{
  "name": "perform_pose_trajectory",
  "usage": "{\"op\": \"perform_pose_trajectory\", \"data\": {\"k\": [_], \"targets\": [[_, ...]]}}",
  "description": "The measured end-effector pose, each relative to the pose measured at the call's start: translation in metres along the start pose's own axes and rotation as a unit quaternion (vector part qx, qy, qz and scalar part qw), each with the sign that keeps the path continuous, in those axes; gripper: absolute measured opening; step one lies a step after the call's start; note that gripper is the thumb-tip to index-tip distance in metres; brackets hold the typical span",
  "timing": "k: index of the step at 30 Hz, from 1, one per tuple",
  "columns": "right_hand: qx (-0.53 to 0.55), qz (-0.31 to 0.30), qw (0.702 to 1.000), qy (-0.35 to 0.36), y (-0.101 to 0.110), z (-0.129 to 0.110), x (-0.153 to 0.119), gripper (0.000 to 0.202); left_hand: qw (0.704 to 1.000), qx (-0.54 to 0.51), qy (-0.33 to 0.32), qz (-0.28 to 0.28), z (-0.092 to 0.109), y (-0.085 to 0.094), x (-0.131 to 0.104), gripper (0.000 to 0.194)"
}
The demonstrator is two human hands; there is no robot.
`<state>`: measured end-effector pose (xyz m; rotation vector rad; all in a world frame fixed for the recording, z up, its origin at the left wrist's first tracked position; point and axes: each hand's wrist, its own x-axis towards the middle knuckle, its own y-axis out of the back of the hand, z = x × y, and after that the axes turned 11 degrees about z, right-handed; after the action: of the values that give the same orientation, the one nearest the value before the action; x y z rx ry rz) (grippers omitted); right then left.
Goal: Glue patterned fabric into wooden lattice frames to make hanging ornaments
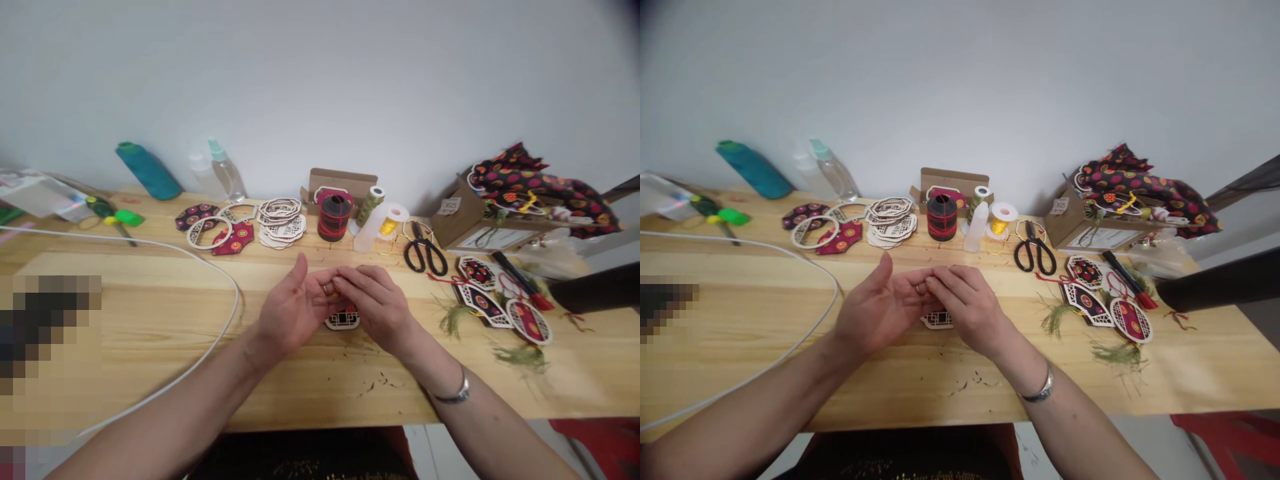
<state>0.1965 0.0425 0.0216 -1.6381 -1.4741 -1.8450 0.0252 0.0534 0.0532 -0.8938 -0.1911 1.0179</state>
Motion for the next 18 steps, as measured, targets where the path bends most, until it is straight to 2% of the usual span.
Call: {"op": "perform_pose_trajectory", "data": {"k": [4, 7, 9, 11, 14, 16, 18], "targets": [[-0.017, 0.011, 1.000, 0.016, 0.002, 0.004, 0.001, 0.036, 1.000, -0.006, -0.005, 0.028, 0.005, 0.003, 0.000, 0.067], [-0.066, -0.011, 0.998, 0.008, 0.010, 0.009, 0.007, 0.028, 0.996, -0.014, -0.042, 0.083, 0.011, 0.004, 0.001, 0.062], [-0.135, -0.038, 0.990, -0.021, 0.025, 0.017, 0.010, 0.024, 0.987, -0.014, -0.082, 0.135, 0.013, 0.004, 0.003, 0.055], [-0.238, -0.054, 0.968, -0.063, 0.050, 0.029, 0.010, 0.019, 0.976, -0.004, -0.111, 0.189, 0.014, 0.005, 0.005, 0.048], [-0.398, -0.073, 0.905, -0.128, 0.104, 0.056, 0.001, 0.016, 0.962, 0.014, -0.114, 0.247, 0.012, 0.006, 0.008, 0.037], [-0.474, -0.060, 0.861, -0.176, 0.141, 0.078, -0.012, 0.015, 0.957, 0.020, -0.115, 0.266, 0.011, 0.007, 0.009, 0.031], [-0.518, -0.008, 0.822, -0.236, 0.171, 0.101, -0.029, 0.015, 0.955, 0.024, -0.120, 0.272, 0.010, 0.007, 0.009, 0.026]]}}
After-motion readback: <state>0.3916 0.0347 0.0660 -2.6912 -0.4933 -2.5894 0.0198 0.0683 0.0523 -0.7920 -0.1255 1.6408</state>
